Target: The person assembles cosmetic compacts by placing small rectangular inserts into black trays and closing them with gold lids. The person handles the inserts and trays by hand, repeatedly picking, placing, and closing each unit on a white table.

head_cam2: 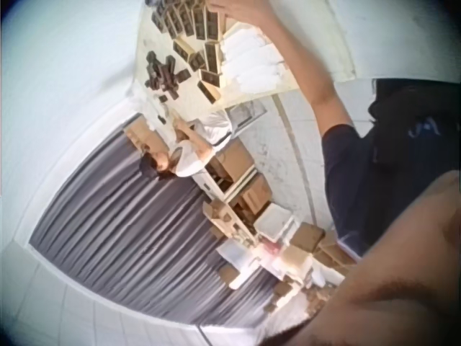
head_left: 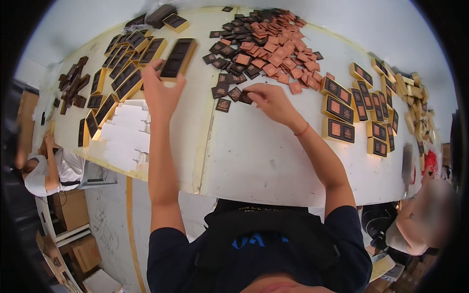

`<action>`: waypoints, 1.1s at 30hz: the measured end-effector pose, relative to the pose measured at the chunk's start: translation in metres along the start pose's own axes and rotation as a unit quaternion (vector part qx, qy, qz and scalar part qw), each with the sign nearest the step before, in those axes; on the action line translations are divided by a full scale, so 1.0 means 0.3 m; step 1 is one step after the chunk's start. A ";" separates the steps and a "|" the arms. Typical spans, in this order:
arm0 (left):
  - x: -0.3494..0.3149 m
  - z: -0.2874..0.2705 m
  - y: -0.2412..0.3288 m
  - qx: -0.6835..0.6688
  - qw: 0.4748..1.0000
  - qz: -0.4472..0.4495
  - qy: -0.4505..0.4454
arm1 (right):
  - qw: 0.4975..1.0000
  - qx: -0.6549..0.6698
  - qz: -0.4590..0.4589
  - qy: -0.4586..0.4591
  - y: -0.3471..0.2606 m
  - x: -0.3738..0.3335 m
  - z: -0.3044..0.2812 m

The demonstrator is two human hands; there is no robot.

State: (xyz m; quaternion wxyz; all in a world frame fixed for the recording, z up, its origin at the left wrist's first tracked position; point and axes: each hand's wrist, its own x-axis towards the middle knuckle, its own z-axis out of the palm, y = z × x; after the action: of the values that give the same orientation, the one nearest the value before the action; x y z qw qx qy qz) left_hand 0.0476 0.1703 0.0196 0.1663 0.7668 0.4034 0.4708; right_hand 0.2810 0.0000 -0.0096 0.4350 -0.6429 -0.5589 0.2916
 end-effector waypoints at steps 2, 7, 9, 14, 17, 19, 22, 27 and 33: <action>-0.061 0.007 0.117 -0.104 0.985 0.035 -0.131 | 0.989 0.128 0.048 0.051 0.016 -0.077 -0.083; -0.287 0.078 0.279 -0.148 0.892 0.032 -0.426 | 0.968 0.221 0.070 0.092 -0.070 -0.250 -0.166; -0.331 0.109 0.292 -0.155 0.866 0.063 -0.471 | 0.965 0.231 0.071 0.098 -0.081 -0.298 -0.138; -0.358 0.146 0.256 -0.226 0.862 0.084 -0.445 | 0.996 0.004 0.011 0.084 -0.070 -0.347 -0.021; -0.349 0.144 0.252 -0.241 0.850 0.080 -0.461 | 0.986 -0.118 -0.050 0.109 -0.069 -0.321 0.003; -0.343 0.140 0.244 -0.240 0.845 0.075 -0.472 | 0.975 -0.172 -0.080 0.118 -0.078 -0.317 -0.001; -0.336 0.126 0.256 -0.209 0.849 0.101 -0.475 | 0.958 -0.230 -0.102 0.140 -0.082 -0.333 0.006; -0.344 0.127 0.263 -0.190 0.855 0.104 -0.471 | 0.939 -0.283 -0.153 0.120 -0.056 -0.342 -0.005; -0.355 0.141 0.241 -0.139 0.869 0.205 -0.428 | 0.954 -0.255 -0.154 0.042 -0.088 -0.302 -0.136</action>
State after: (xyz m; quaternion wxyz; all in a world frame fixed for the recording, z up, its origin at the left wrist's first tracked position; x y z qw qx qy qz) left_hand 0.0925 0.0482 -0.0183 0.3273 0.9275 0.0563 0.1717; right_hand 0.2853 -0.0976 0.0222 0.3193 -0.6500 -0.6883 0.0414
